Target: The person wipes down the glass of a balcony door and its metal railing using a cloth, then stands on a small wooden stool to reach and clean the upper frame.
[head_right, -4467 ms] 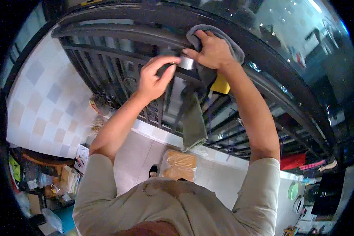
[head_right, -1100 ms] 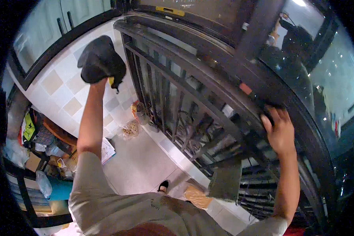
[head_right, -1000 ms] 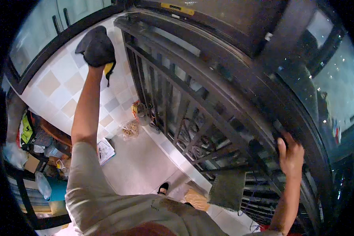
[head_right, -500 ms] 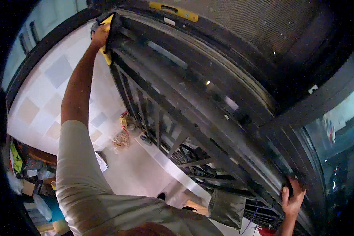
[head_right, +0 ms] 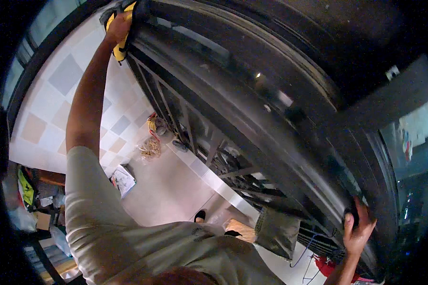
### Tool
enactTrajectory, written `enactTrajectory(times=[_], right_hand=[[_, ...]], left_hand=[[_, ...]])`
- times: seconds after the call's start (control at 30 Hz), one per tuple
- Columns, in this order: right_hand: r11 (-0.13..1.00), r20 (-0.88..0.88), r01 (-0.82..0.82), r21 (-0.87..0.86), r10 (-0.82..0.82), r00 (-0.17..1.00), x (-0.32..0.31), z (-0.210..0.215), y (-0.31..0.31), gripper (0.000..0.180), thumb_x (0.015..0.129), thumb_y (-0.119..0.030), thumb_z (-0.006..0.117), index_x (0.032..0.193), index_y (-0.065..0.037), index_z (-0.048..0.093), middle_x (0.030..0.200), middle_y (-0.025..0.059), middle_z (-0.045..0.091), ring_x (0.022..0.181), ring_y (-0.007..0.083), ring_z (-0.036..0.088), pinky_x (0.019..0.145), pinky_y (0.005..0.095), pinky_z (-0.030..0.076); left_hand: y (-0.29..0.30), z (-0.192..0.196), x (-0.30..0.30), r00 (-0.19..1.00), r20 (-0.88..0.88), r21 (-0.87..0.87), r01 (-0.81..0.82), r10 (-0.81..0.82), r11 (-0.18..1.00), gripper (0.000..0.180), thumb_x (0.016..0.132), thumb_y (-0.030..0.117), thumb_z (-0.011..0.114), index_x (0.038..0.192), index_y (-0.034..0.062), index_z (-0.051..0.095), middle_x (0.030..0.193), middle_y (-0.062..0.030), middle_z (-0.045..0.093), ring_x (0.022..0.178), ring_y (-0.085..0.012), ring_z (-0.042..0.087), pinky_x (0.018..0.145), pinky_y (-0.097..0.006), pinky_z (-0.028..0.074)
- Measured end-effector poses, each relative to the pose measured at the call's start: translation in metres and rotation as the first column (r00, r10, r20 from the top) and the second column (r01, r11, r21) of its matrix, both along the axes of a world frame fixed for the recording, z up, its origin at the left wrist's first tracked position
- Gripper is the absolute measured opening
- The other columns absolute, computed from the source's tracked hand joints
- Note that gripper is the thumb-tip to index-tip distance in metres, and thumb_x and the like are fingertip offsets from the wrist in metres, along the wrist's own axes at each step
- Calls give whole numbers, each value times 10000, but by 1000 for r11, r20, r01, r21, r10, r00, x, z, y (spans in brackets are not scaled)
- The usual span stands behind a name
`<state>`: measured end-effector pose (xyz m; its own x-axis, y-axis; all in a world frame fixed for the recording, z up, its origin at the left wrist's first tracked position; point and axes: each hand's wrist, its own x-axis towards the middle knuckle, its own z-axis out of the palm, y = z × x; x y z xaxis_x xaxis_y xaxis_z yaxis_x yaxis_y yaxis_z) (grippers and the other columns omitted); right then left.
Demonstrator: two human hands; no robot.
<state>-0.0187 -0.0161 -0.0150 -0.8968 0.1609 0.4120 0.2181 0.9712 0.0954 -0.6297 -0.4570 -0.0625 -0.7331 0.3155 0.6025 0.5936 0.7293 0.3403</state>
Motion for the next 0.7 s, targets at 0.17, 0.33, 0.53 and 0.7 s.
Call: enactTrajectory(times=[0.17,0.33,0.53,0.7], right_hand=[[995,-7,-8,-101,7,1000,-1,0,2,465,825,-383,587,1059,19,605,912,224,608,855,389,580,791,396,439],[997,-42,-48,-60,46,998,-3,5,0,414,811,-342,616,1050,-4,614,877,218,627,816,404,597,744,395,462],[963,-173,-75,-259,31,984,-2,7,0,278,902,-273,505,1016,-54,631,774,194,589,699,374,580,636,362,458],[808,-477,-352,-472,101,873,-1,0,19,371,964,-296,401,1024,-2,618,885,129,648,773,212,604,752,295,464]], left_hand=[[56,-8,79,993,56,141,-107,100,984,447,786,431,508,1118,150,615,1034,-161,633,1006,-327,583,926,-391,401],[125,-6,186,968,-249,-46,1,-13,999,375,758,396,499,1053,220,647,1088,-92,625,1100,-253,535,958,-533,310],[220,8,334,973,-147,-23,177,-178,984,313,751,361,536,973,187,671,989,-49,658,1021,-210,562,971,-513,267],[287,13,438,945,-184,23,280,-271,960,288,757,353,541,906,159,693,930,-68,668,971,-221,581,966,-531,253]])
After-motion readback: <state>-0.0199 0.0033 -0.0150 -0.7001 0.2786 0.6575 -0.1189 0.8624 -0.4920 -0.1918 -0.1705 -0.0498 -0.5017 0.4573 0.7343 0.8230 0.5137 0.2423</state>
